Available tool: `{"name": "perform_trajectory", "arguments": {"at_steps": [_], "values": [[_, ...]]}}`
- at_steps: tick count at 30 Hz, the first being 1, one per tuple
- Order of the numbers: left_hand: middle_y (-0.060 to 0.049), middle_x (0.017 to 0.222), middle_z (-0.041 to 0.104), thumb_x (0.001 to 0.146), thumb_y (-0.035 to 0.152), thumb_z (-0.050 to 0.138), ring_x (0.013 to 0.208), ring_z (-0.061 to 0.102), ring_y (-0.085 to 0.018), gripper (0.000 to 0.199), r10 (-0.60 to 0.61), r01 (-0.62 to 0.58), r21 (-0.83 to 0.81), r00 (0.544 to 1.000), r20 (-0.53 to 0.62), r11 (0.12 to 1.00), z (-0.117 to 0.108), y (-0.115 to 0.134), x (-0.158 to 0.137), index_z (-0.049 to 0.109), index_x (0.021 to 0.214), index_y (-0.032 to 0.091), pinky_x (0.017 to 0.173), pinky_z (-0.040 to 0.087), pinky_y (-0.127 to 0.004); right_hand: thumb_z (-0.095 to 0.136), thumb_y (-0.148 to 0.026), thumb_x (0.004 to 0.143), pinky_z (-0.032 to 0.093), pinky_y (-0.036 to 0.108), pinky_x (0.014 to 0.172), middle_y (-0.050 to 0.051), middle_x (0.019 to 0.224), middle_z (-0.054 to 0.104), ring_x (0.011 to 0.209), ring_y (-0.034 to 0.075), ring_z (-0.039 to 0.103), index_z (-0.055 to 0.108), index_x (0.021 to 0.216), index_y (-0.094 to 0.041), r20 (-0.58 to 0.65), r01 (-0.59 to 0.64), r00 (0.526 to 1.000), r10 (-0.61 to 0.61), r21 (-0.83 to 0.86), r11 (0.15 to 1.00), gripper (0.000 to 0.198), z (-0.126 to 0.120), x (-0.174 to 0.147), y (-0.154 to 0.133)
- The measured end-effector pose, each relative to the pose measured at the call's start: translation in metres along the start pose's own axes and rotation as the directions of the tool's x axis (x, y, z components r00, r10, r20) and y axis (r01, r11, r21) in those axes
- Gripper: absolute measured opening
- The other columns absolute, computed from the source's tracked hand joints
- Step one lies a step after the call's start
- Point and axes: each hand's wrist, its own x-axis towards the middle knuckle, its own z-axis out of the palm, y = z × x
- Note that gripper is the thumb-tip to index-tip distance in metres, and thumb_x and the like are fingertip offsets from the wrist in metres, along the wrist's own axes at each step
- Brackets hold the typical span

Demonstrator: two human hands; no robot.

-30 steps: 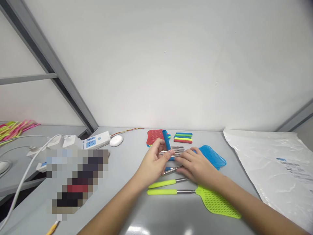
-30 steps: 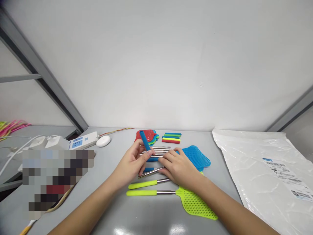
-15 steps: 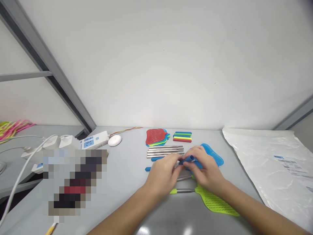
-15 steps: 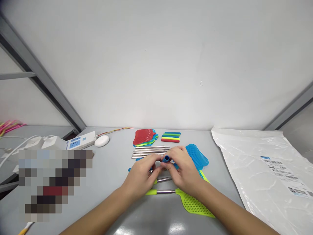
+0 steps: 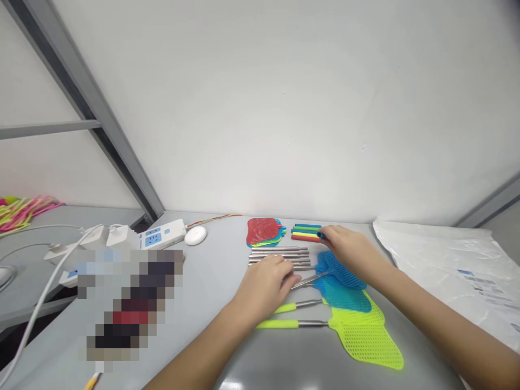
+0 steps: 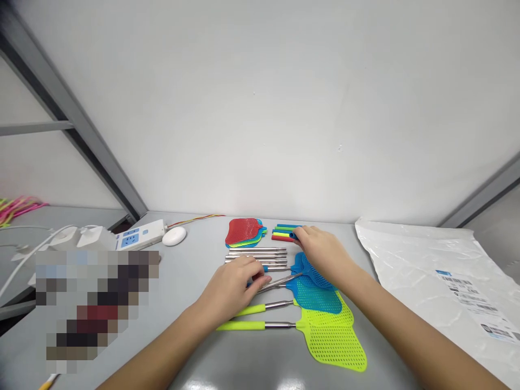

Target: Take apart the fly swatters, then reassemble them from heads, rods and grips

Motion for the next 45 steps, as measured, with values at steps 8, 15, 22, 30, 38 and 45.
{"name": "perform_trajectory", "arguments": {"at_steps": [8, 15, 22, 30, 38, 45], "values": [[-0.003, 0.08, 0.058, 0.089, 0.042, 0.051, 0.087, 0.051, -0.022, 0.026, 0.083, -0.088, 0.085, 0.995, 0.06, 0.992, 0.0, -0.005, -0.001, 0.06, 0.077, 0.021, 0.068, 0.039, -0.031, 0.058, -0.02, 0.086, 0.039, 0.026, 0.06, 0.004, 0.08, 0.066, 0.08, 0.019, 0.062, 0.058, 0.086, -0.02, 0.184, 0.172, 0.972, -0.148, -0.121, 0.978, 0.001, 0.03, 0.034, 0.003], [-0.004, 0.08, 0.058, 0.087, 0.044, 0.053, 0.087, 0.049, -0.022, 0.028, 0.109, -0.117, 0.093, 0.99, 0.085, 0.989, 0.005, -0.007, 0.0, 0.061, 0.077, 0.02, 0.073, 0.039, -0.034, 0.061, -0.025, 0.085, 0.039, 0.028, 0.065, 0.004, 0.081, 0.067, 0.075, 0.019, 0.063, 0.062, 0.083, -0.019, 0.214, 0.191, 0.963, -0.164, -0.11, 0.975, 0.006, 0.045, 0.042, -0.001], [-0.002, 0.083, 0.06, 0.086, 0.041, 0.055, 0.087, 0.05, -0.021, 0.022, 0.118, -0.135, 0.123, 0.983, 0.139, 0.983, 0.009, -0.003, 0.002, 0.061, 0.08, 0.02, 0.071, 0.037, -0.034, 0.056, -0.028, 0.088, 0.035, 0.029, 0.066, 0.004, 0.081, 0.067, 0.074, 0.02, 0.063, 0.061, 0.08, -0.019, 0.215, 0.16, 0.968, -0.127, -0.145, 0.976, 0.013, 0.057, 0.047, 0.002], [-0.004, 0.085, 0.062, 0.09, 0.034, 0.05, 0.089, 0.052, -0.023, 0.02, 0.109, -0.13, 0.175, 0.986, 0.126, 0.976, 0.01, 0.0, 0.002, 0.059, 0.08, 0.019, 0.074, 0.037, -0.036, 0.055, -0.029, 0.089, 0.031, 0.029, 0.068, 0.005, 0.082, 0.069, 0.076, 0.019, 0.062, 0.061, 0.081, -0.018, 0.209, 0.128, 0.974, -0.09, -0.176, 0.976, 0.014, 0.055, 0.044, -0.004], [-0.005, 0.089, 0.06, 0.098, 0.031, 0.031, 0.072, 0.054, -0.02, 0.028, 0.086, -0.1, 0.302, 0.995, 0.058, 0.948, 0.002, 0.001, 0.006, 0.055, 0.091, 0.017, 0.066, 0.037, -0.035, 0.041, -0.04, 0.096, 0.034, 0.032, 0.074, 0.005, 0.089, 0.068, 0.083, 0.018, 0.06, 0.063, 0.092, -0.02, 0.102, 0.117, 0.988, -0.114, -0.024, 0.993, 0.03, -0.013, 0.018, -0.002], [-0.003, 0.086, 0.057, 0.1, 0.028, 0.024, 0.066, 0.05, -0.017, 0.028, 0.185, -0.157, 0.37, 0.982, -0.041, 0.916, -0.007, -0.001, 0.003, 0.048, 0.087, 0.018, 0.069, 0.036, -0.034, 0.052, -0.033, 0.09, 0.034, 0.045, 0.092, 0.009, 0.114, 0.062, 0.106, 0.025, 0.054, 0.061, 0.107, -0.021, 0.132, 0.269, 0.959, -0.249, -0.162, 0.95, 0.023, -0.053, -0.02, -0.004]]}}
